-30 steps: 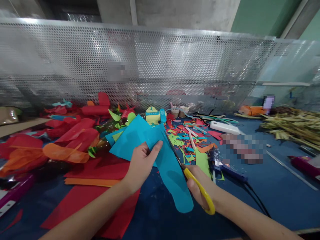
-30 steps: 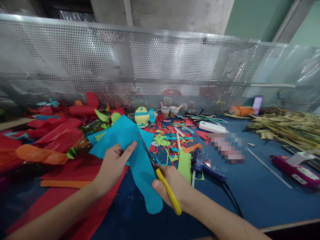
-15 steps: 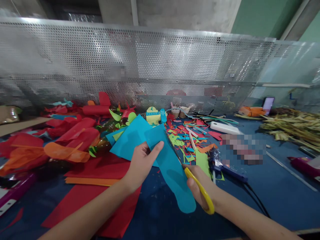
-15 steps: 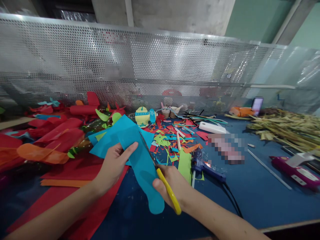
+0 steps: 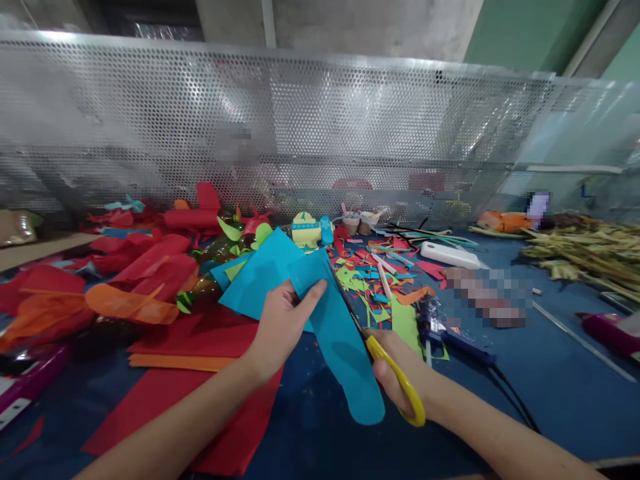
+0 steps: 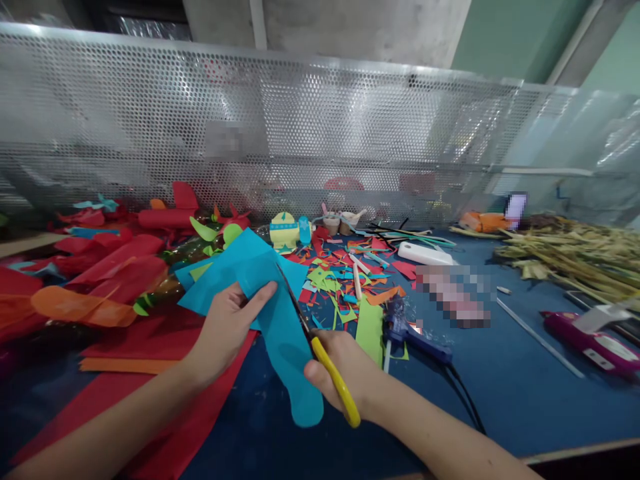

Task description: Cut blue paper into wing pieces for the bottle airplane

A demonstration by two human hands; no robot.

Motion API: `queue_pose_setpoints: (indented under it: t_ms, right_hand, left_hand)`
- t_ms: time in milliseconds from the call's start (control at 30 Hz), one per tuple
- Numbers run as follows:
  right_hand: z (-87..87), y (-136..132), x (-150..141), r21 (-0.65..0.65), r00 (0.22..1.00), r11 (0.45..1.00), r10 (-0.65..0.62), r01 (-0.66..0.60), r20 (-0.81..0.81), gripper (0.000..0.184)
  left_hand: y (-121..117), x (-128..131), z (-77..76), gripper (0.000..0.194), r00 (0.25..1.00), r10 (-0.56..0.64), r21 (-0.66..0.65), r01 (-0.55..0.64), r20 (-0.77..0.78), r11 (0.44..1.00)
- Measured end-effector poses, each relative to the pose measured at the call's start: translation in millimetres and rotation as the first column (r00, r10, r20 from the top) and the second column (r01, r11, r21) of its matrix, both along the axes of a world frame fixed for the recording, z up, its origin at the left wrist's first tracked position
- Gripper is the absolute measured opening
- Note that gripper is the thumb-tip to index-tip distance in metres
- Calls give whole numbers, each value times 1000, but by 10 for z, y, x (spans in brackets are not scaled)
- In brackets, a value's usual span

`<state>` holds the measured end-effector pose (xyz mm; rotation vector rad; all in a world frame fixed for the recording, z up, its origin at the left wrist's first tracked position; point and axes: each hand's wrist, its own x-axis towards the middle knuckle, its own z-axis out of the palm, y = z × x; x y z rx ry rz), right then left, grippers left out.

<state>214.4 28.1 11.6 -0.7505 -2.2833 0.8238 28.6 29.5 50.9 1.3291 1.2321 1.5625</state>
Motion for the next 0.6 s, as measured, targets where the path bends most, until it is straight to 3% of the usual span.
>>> queue_pose_setpoints:
  t_ms: [167, 433, 600]
  right_hand:
    - [101, -29, -5, 26, 999, 999, 22, -22, 35, 66]
    - [198, -53, 10, -68, 999, 996, 53, -52, 5, 65]
    - [247, -73, 9, -52, 998, 997, 54, -55, -8, 65]
  left_hand:
    - [-9, -4, 14, 26, 998, 17, 15, -17, -61, 1000]
    - [-53, 18, 75, 21, 975, 80, 94, -62, -206, 994]
    - [-92, 54, 112, 15, 988, 69, 90, -57, -138, 994]
